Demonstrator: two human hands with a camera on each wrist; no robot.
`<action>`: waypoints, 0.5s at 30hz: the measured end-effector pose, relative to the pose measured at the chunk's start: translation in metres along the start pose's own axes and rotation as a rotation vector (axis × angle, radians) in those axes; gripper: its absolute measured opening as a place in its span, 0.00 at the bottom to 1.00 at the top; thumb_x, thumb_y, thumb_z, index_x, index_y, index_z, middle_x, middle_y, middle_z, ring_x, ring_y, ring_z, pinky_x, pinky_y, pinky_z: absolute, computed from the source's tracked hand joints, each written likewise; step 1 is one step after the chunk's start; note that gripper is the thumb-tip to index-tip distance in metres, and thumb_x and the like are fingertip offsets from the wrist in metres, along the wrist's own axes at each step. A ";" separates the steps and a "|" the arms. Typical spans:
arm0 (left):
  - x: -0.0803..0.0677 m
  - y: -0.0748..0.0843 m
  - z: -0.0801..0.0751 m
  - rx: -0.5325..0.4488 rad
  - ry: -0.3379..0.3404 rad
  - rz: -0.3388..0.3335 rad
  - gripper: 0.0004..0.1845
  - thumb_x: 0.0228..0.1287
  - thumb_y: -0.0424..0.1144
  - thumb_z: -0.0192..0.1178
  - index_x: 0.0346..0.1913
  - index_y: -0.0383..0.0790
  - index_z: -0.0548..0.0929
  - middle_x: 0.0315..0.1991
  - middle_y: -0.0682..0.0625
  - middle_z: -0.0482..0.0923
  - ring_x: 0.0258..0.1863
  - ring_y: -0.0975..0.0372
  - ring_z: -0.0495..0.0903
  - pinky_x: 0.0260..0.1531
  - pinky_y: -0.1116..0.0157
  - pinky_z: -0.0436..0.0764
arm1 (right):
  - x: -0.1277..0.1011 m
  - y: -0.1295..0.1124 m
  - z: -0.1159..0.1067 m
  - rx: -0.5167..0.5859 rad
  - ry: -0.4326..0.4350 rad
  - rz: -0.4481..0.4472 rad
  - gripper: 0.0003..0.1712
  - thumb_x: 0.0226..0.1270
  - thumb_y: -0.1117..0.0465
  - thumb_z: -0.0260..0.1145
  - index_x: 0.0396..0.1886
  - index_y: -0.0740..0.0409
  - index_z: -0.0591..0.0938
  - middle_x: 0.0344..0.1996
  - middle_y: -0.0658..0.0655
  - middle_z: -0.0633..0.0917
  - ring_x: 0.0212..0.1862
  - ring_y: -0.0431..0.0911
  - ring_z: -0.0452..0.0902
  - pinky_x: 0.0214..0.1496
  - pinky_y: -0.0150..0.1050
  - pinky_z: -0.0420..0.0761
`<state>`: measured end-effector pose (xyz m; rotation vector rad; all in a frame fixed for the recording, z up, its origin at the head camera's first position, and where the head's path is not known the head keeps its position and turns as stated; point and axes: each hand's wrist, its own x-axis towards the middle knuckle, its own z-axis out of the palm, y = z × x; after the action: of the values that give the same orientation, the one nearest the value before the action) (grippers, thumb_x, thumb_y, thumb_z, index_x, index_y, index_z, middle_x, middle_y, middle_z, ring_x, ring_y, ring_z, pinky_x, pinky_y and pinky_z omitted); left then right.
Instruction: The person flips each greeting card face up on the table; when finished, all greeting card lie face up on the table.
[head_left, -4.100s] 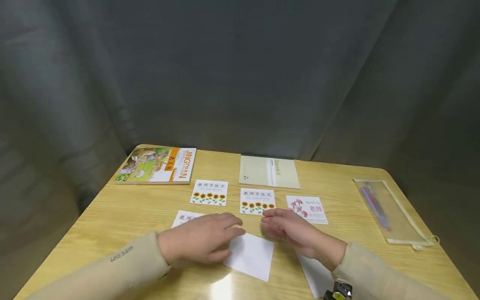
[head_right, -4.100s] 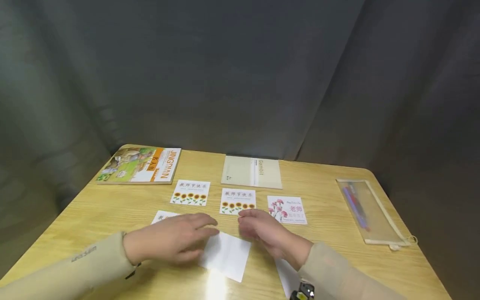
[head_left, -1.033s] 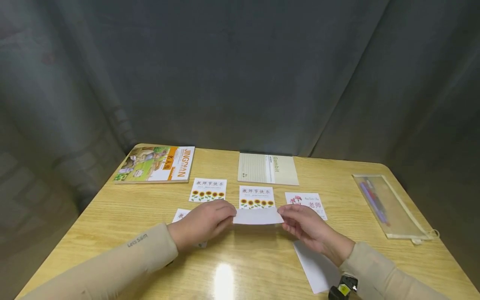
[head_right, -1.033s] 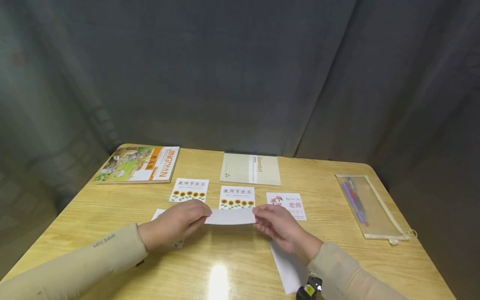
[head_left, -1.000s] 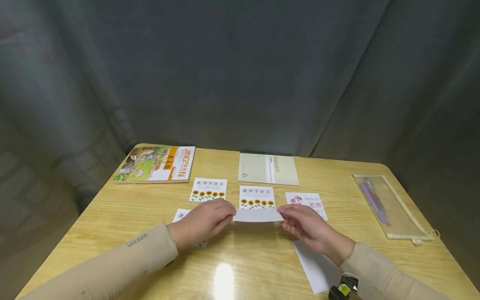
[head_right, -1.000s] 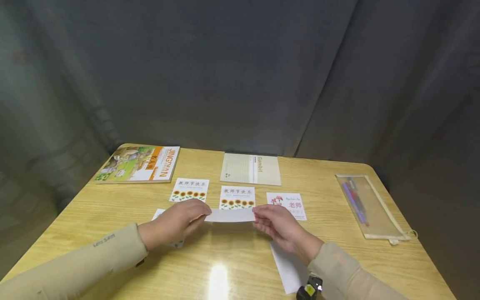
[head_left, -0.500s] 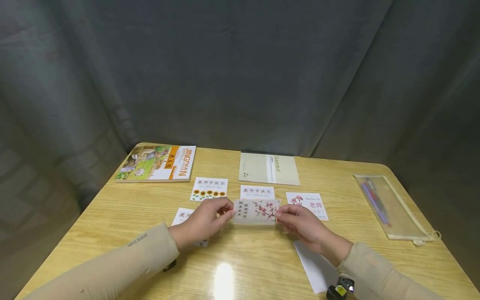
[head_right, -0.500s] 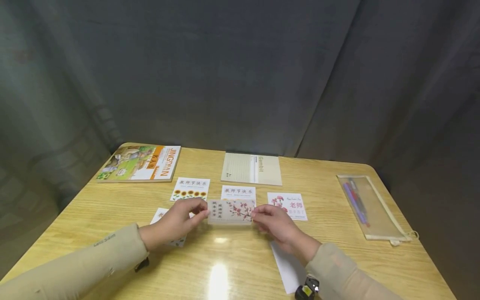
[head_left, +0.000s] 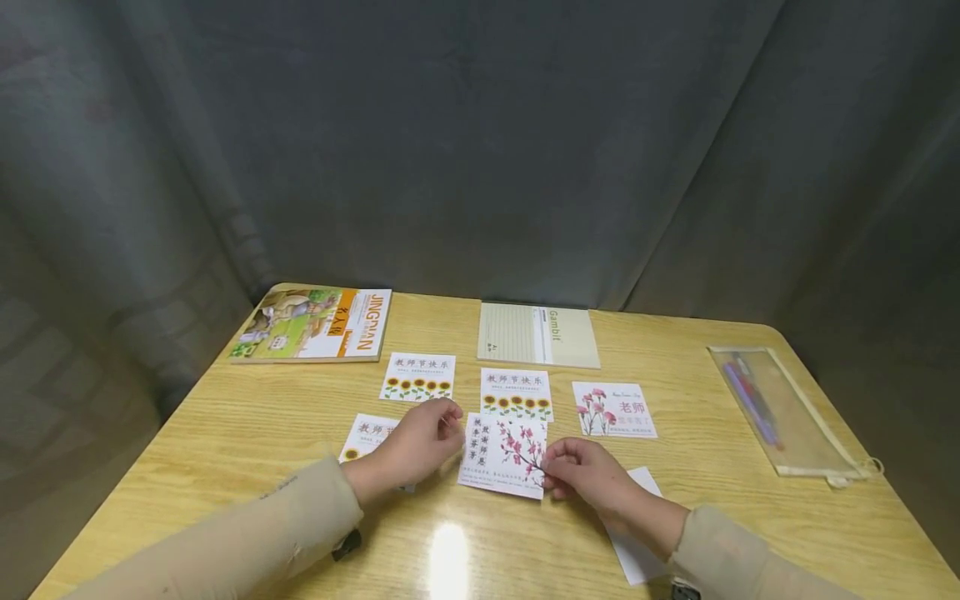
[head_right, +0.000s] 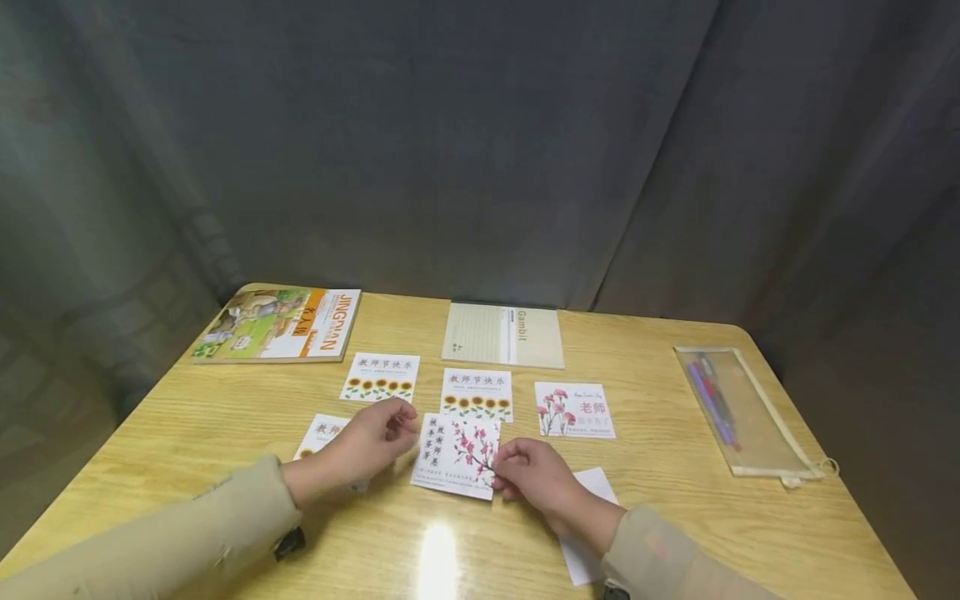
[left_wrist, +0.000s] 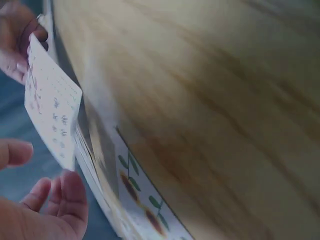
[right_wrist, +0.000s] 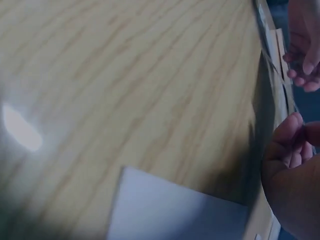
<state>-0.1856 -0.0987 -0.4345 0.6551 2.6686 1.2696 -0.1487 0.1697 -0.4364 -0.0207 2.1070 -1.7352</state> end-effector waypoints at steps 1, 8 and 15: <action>-0.002 0.002 0.001 0.065 -0.029 0.042 0.15 0.64 0.30 0.64 0.52 0.29 0.80 0.42 0.48 0.79 0.43 0.59 0.79 0.48 0.59 0.83 | -0.001 0.001 0.001 0.005 0.000 0.027 0.06 0.74 0.70 0.60 0.43 0.73 0.77 0.31 0.55 0.82 0.35 0.43 0.80 0.36 0.32 0.84; -0.022 0.019 0.012 0.493 -0.332 0.348 0.22 0.66 0.41 0.64 0.62 0.40 0.82 0.63 0.46 0.75 0.64 0.56 0.73 0.67 0.61 0.72 | -0.001 0.004 0.002 -0.004 -0.037 0.117 0.06 0.73 0.70 0.61 0.42 0.71 0.77 0.33 0.57 0.80 0.32 0.43 0.78 0.35 0.30 0.83; -0.024 0.020 0.017 0.583 -0.382 0.388 0.21 0.67 0.43 0.63 0.62 0.43 0.84 0.62 0.47 0.76 0.63 0.59 0.74 0.66 0.63 0.72 | -0.004 0.003 0.005 -0.022 -0.018 0.129 0.10 0.72 0.70 0.61 0.47 0.75 0.77 0.34 0.59 0.81 0.32 0.43 0.81 0.35 0.32 0.84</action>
<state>-0.1522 -0.0856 -0.4321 1.3781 2.6332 0.3197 -0.1429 0.1669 -0.4391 0.0914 2.0666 -1.6316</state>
